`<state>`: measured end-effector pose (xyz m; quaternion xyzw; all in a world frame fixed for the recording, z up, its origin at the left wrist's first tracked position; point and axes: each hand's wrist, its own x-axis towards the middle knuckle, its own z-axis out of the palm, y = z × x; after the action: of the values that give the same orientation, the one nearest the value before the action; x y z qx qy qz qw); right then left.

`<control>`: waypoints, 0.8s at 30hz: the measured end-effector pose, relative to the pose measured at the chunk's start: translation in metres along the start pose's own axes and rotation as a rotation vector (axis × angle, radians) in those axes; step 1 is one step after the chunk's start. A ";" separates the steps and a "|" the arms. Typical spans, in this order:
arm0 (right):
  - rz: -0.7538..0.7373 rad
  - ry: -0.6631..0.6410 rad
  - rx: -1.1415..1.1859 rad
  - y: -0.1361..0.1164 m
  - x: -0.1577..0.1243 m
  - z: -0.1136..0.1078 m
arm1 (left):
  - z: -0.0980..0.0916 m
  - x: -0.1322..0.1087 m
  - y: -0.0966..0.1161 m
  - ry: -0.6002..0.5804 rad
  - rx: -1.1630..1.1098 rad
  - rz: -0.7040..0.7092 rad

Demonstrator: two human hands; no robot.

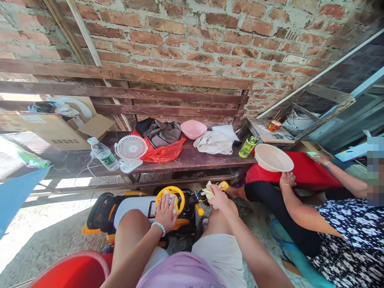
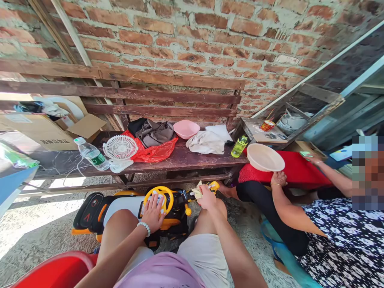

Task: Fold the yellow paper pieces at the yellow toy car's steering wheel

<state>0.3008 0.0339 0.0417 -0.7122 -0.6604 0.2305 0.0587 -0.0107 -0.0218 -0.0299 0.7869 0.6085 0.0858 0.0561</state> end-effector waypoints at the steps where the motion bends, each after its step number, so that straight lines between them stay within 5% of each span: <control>1: -0.049 -0.002 0.036 -0.005 -0.006 0.007 | 0.000 0.000 0.000 0.005 0.003 0.002; 6: -0.172 0.054 0.141 -0.023 -0.026 0.029 | 0.004 0.000 -0.001 0.030 0.012 0.009; 11: -0.207 0.014 -0.064 -0.002 -0.013 0.010 | 0.007 -0.001 0.000 0.023 0.021 -0.005; 14: -0.103 0.055 -0.172 0.020 0.002 -0.004 | 0.006 0.000 0.000 0.017 0.011 -0.009; 20: 0.379 0.245 -0.030 0.055 0.001 0.001 | -0.002 0.000 0.002 -0.026 0.001 0.001; 24: 0.344 0.248 -0.022 0.053 -0.017 0.026 | -0.004 0.000 0.004 0.004 0.022 -0.003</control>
<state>0.3380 0.0053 0.0019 -0.8380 -0.5192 0.1407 0.0914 -0.0078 -0.0225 -0.0249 0.7865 0.6105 0.0807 0.0463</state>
